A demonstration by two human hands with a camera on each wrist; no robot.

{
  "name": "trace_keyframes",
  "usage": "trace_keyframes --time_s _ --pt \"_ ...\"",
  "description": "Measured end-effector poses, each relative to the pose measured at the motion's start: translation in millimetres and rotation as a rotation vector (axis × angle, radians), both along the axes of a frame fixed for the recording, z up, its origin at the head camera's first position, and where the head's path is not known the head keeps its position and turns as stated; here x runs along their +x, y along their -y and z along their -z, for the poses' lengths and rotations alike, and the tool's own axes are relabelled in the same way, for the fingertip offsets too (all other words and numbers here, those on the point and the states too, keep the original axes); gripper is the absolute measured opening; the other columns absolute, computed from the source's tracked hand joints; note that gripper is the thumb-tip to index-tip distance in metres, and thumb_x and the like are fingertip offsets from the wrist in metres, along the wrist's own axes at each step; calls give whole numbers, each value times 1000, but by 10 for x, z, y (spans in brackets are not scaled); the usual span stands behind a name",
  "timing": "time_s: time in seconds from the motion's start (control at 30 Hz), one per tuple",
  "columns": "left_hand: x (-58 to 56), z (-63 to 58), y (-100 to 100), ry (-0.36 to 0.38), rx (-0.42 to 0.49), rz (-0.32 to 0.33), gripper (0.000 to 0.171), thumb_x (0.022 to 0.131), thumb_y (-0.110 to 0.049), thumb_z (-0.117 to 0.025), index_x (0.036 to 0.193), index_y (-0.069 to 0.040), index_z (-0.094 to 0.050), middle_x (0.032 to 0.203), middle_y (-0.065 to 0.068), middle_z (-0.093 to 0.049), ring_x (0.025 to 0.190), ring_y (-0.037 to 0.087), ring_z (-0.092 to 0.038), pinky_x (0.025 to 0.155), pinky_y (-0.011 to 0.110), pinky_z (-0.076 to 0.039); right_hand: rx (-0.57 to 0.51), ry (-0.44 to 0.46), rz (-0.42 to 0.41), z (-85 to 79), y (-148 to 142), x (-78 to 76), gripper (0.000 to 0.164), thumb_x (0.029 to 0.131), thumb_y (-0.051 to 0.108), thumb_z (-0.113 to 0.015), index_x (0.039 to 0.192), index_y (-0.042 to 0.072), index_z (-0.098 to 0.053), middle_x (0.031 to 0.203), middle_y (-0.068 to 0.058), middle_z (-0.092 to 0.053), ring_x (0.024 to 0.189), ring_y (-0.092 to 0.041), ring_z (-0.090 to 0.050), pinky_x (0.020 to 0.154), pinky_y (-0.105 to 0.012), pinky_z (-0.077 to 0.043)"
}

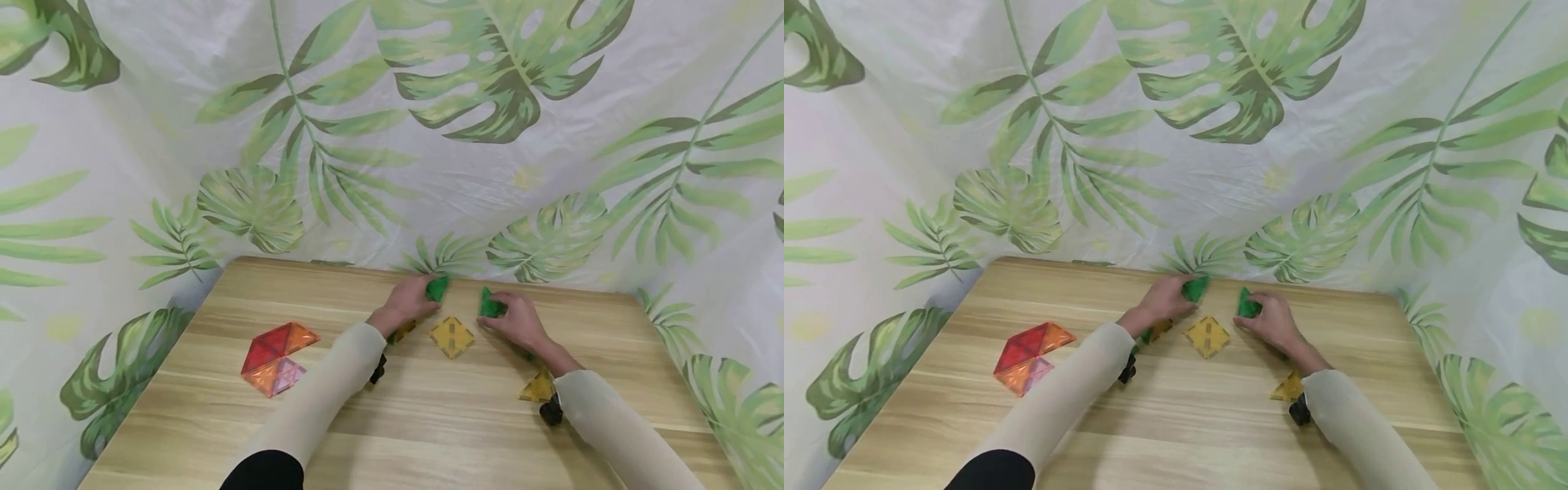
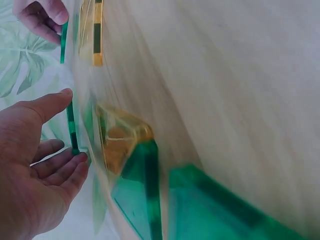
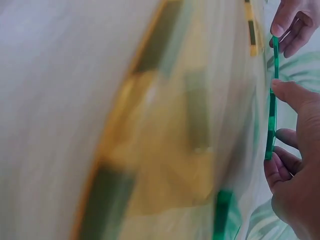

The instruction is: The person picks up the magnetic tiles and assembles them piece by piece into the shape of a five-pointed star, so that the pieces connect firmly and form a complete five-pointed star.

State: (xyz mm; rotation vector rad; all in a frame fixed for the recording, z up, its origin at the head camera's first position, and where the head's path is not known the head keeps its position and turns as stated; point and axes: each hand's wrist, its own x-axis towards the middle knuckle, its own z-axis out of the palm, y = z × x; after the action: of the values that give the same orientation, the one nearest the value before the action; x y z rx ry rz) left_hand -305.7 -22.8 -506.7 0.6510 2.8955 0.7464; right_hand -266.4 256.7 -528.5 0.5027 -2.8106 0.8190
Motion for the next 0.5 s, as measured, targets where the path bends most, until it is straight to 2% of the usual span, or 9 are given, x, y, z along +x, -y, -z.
trace_keyframes --time_s 0.17,0.27,0.5 --pt "31 -8 109 -3 -12 -19 71 95 -31 -82 153 -4 -54 148 13 -62 125 29 -65 105 43 -55 -26 6 -23 -55 161 -38 58 83 31 -92 124 -6 -74 131 -26 -70 119 -46 -66 96 -58 -57" --pt "57 -7 169 -13 -27 -25 69 94 -32 -83 151 -2 -56 149 15 -61 129 31 -64 107 43 -54 -35 11 -37 -77 266 -65 59 83 32 -92 124 -6 -74 132 -26 -69 120 -46 -66 99 -58 -56" --pt "110 9 274 -26 -51 -36 68 95 -34 -82 149 -1 -58 146 18 -63 118 29 -69 103 43 -56 -47 17 -67 -74 493 -138 58 83 32 -92 124 -5 -74 132 -25 -69 124 -44 -64 105 -57 -52"
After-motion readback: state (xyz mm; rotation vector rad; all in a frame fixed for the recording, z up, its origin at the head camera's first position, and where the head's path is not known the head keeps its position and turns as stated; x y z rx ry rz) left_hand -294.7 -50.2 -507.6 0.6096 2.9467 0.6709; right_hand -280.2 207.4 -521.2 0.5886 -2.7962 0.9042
